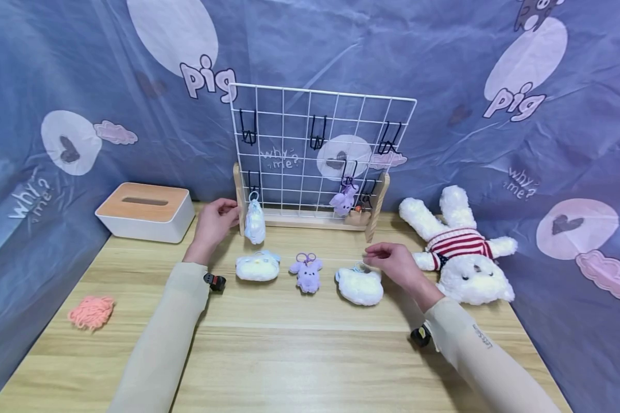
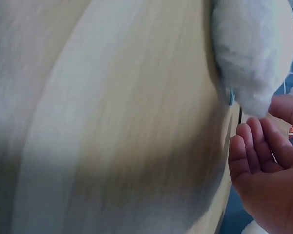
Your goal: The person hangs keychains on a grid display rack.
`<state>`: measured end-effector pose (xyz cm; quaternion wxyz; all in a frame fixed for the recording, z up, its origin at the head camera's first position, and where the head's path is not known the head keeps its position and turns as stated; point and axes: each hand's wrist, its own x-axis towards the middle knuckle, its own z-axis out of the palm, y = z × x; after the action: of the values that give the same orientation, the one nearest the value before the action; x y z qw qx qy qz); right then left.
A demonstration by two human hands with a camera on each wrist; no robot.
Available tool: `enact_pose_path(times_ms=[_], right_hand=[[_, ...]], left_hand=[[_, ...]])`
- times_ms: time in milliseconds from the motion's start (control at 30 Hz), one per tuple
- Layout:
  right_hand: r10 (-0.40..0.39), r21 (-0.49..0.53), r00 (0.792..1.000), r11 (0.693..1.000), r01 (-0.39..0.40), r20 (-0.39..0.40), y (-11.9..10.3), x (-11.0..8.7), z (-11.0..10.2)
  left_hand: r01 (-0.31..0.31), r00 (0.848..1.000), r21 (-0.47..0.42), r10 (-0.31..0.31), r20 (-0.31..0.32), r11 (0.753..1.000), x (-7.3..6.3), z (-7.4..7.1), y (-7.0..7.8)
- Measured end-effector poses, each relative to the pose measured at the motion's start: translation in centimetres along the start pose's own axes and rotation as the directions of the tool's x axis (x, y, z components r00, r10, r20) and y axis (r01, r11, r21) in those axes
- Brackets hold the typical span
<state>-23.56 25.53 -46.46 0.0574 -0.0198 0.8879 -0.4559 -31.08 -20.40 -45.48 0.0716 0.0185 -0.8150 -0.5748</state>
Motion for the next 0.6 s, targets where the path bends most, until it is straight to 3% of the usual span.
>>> enact_pose_path(times_ms=[400,600], right_hand=[[-0.125,-0.174,0.985,0.974,0.145,0.119,0.76,0.16,-0.30],[-0.141,-0.207,0.977,0.963,0.173,0.160,0.74,0.37,-0.38]], left_hand=[[0.026,1.000,0.015,-0.026,-0.007,1.000,0.04,0.03,-0.15],[0.030,1.000,0.011,-0.030,-0.002,0.999,-0.01,0.01,-0.06]])
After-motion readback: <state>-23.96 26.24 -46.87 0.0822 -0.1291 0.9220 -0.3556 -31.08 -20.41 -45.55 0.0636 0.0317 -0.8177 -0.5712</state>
